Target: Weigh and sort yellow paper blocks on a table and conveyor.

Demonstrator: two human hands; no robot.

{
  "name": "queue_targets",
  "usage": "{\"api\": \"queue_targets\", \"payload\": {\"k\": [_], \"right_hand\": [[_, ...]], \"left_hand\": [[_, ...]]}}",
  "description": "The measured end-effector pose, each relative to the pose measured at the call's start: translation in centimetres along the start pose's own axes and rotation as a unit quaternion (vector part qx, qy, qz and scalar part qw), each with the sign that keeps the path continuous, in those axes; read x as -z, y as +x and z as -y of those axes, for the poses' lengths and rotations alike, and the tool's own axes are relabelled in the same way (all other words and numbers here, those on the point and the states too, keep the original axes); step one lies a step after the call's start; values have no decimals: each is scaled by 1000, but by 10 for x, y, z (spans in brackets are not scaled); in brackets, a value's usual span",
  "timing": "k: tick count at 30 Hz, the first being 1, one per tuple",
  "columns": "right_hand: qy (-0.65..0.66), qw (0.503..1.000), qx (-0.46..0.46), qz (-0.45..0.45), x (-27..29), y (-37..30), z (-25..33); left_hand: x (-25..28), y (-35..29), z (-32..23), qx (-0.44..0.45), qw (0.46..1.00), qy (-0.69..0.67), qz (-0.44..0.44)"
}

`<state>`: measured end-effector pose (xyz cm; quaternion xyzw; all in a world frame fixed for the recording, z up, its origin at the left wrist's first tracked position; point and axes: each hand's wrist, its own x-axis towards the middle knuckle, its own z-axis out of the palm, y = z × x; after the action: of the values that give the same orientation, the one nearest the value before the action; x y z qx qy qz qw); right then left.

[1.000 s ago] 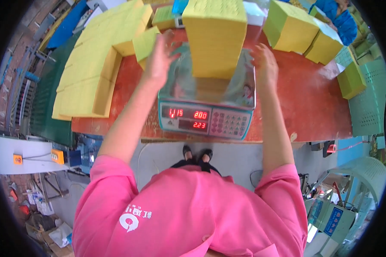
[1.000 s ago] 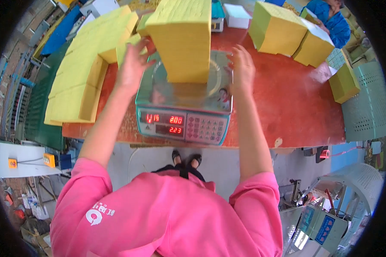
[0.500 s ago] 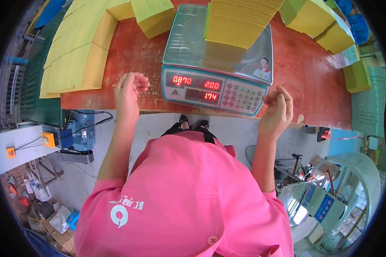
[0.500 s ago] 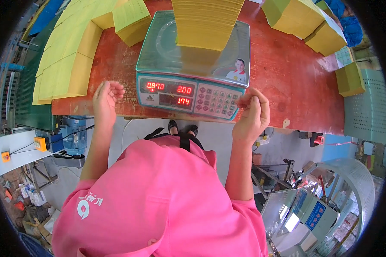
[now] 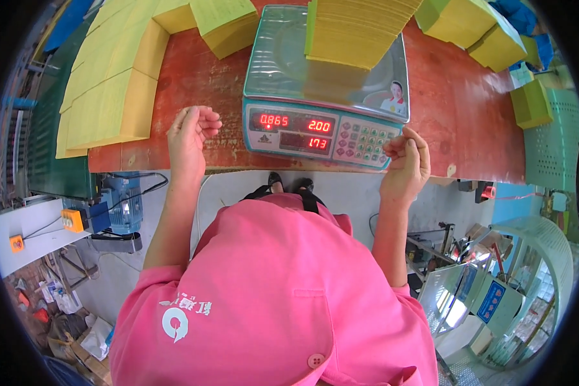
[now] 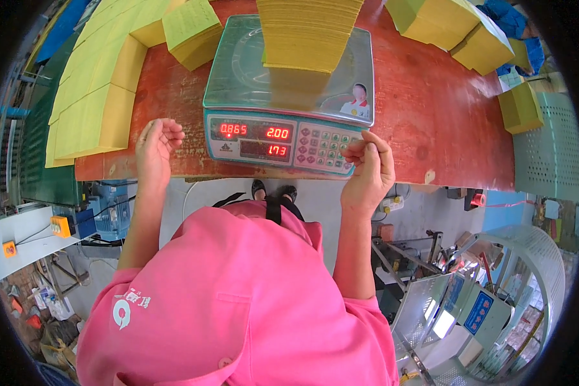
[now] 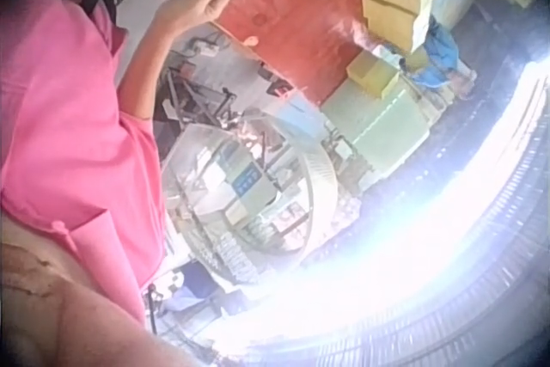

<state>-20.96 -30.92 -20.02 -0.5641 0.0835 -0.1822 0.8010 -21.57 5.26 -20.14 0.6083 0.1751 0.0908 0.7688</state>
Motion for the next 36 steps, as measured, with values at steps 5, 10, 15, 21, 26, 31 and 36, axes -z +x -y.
{"api": "queue_targets", "payload": {"k": [5,10,15,21,26,31,36], "right_hand": [[-27,999,8,-20,-5,-3,7],[-8,1000,8,2,-6,-11,8],[6,999,1,31,-27,-16,16],[-22,992,-57,110,-63,-36,12],[-55,973,-102,198,-80,-45,6],[-109,972,-89,189,-106,-49,2],[-53,980,-117,155,-155,-63,-21]], "left_hand": [[-2,8,-8,-48,999,0,2],[-6,28,-25,-55,998,5,-11],[3,58,-47,-103,993,43,-27],[9,109,-44,-68,994,71,-51],[-1,165,-41,35,997,61,-38],[-20,226,-23,5,996,15,90],[-32,270,-43,-14,964,207,167]]}}
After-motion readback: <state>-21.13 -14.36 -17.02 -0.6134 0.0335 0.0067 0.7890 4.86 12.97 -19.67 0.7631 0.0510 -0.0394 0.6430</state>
